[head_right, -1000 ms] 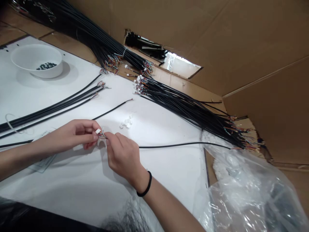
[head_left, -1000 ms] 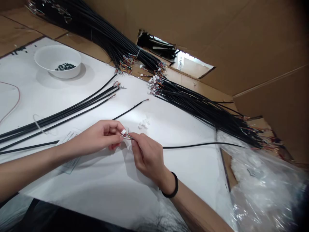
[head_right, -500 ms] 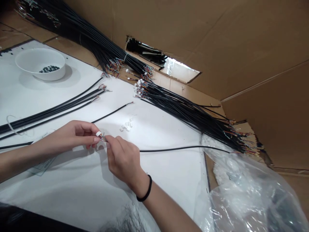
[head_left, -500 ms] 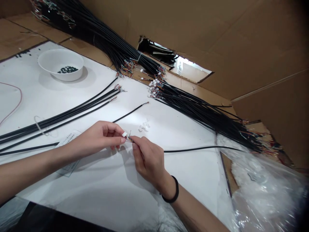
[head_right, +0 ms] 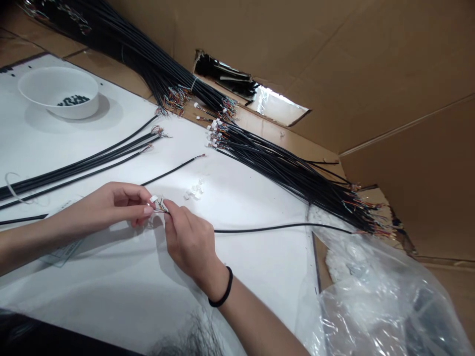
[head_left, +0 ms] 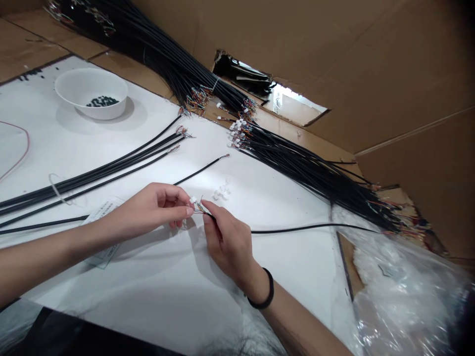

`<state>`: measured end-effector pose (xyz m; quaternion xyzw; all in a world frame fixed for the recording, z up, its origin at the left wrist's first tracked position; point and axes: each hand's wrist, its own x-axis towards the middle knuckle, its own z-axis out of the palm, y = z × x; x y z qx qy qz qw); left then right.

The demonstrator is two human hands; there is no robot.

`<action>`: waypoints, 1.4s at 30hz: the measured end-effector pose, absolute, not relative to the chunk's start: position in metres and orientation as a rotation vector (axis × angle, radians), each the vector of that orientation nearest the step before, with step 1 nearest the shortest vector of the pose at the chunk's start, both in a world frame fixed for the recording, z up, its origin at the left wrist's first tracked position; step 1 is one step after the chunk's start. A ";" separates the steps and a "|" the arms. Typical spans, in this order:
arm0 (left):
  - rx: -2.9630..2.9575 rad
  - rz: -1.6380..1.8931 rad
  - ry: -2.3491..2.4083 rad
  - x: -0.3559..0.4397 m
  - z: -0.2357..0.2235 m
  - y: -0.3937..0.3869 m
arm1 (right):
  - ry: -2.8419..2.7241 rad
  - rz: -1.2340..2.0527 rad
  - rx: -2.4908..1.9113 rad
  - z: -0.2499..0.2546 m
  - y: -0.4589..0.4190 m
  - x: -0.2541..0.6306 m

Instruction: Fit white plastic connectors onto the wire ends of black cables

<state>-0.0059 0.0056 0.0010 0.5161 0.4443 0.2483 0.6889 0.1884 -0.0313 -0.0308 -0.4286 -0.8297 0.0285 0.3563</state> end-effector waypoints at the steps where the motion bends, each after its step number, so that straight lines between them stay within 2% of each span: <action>1: 1.164 0.555 0.999 -0.006 0.001 0.006 | -2.146 0.068 -1.114 -0.031 -0.032 0.188; 42: 1.221 0.521 0.933 -0.006 0.005 0.007 | -2.211 0.133 -1.157 -0.029 -0.033 0.187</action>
